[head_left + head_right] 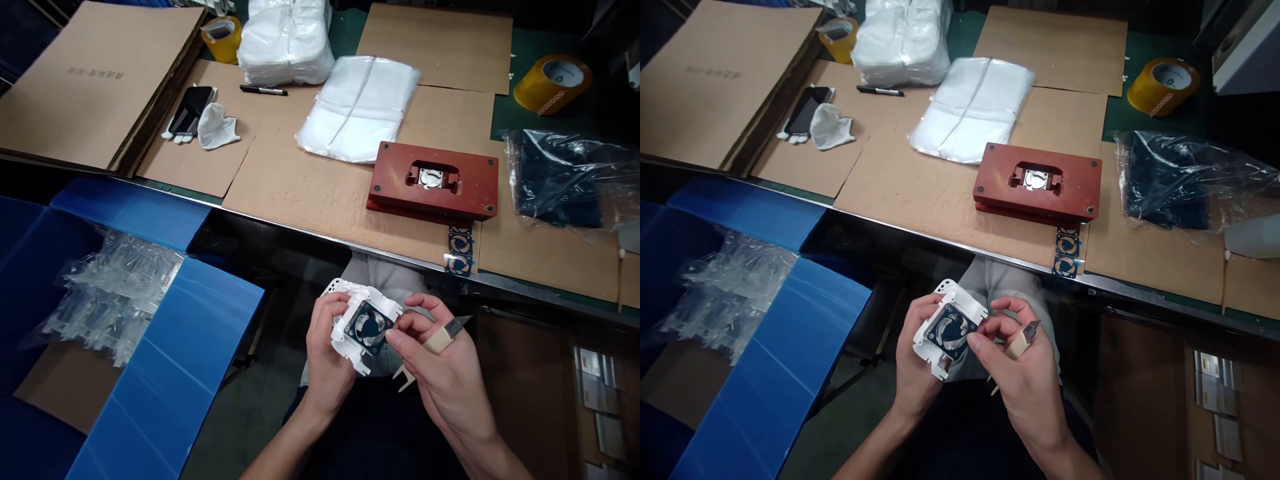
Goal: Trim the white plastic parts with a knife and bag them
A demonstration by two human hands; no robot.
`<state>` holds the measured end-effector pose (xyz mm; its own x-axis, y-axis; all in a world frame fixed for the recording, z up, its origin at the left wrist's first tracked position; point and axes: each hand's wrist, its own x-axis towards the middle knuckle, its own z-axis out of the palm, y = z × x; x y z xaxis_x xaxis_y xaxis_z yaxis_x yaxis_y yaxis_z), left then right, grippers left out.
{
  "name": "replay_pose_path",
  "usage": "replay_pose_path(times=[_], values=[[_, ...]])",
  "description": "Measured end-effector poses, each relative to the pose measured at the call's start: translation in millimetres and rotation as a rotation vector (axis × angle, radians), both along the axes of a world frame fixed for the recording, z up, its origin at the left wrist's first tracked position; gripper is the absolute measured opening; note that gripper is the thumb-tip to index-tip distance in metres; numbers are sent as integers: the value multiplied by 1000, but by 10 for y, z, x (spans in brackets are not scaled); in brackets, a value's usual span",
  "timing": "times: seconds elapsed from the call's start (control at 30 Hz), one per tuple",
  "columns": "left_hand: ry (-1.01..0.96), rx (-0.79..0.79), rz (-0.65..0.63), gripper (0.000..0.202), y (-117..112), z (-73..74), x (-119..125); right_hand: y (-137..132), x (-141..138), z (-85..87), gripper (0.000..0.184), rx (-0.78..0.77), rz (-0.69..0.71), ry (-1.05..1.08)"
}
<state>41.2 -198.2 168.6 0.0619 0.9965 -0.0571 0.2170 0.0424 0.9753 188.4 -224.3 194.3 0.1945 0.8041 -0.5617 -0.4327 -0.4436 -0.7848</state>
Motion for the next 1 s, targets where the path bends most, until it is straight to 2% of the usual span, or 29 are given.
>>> replay_pose_path(times=[0.37, 0.8, 1.0], values=[[61, -3, 30, 29, -4, -52, 1, 18, -16, -31, 45, -5, 6, 18], [77, 15, 13, 25, -16, -25, 23, 27, -6, -32, 42, 52, 9, -22], [104, 66, 5, 26, -6, -64, 12, 39, 10, -36, 40, 67, 34, -31]])
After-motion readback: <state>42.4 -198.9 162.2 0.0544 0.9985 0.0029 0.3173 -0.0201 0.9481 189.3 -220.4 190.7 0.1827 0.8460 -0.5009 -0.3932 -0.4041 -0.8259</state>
